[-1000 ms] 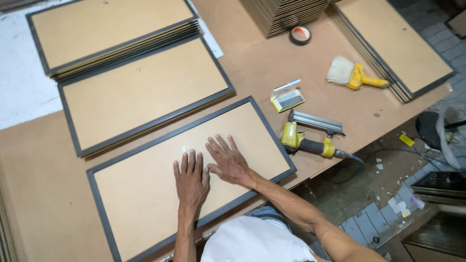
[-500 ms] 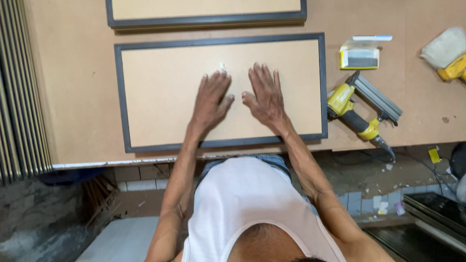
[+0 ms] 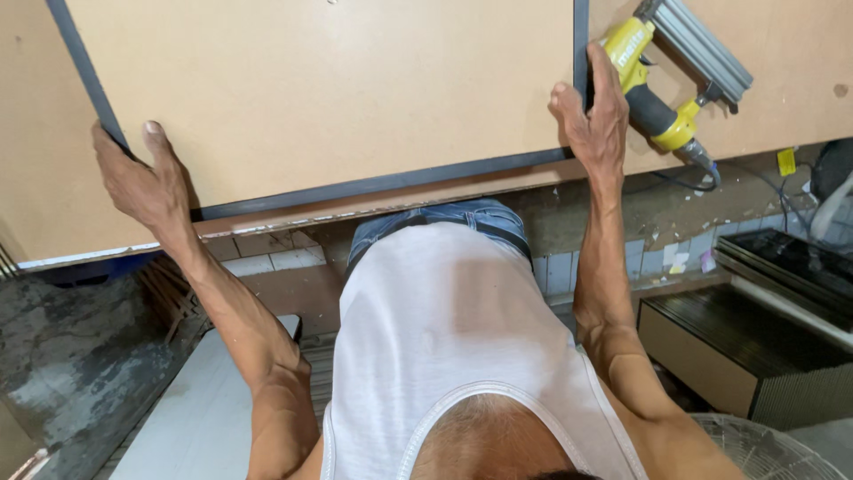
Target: The person uses a pneumatic nail gun to attach dark frame pieces to rectangular boards on a workbench. They repeatedly position each frame, fire nails along the edges, then flip and stack the completed units.
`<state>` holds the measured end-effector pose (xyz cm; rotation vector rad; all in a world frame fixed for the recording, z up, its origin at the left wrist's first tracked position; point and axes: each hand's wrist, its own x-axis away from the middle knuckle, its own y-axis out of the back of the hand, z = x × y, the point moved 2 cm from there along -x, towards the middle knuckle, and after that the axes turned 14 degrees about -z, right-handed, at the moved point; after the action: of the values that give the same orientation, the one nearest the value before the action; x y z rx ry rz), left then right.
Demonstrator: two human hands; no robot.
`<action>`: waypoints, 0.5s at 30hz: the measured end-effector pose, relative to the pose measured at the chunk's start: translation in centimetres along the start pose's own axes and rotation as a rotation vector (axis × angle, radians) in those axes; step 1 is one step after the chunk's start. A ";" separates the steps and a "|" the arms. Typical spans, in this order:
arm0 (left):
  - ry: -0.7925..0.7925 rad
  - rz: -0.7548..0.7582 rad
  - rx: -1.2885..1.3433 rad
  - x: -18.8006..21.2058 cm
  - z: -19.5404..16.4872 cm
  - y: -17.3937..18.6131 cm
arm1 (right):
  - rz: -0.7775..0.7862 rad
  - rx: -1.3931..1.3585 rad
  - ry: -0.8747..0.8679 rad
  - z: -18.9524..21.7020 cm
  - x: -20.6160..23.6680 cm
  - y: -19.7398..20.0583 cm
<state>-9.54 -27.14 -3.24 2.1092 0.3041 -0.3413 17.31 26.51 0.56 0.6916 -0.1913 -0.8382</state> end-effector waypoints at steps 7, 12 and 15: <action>-0.115 -0.052 -0.047 -2.6 3.5 -1.8 | -0.192 0.045 0.513 -3.0 -4.4 -1.9; -0.111 -0.057 -0.055 -4.6 2.9 -1.7 | -0.307 0.265 0.809 -3.9 -6.1 -3.8; -0.141 -0.066 -0.083 -5.4 2.8 -1.6 | -0.290 0.245 0.835 -3.1 -8.3 -3.5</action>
<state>-15.44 -29.12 -3.95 1.9857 0.3000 -0.5061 10.94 32.52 -3.15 1.2638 0.5789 -0.7405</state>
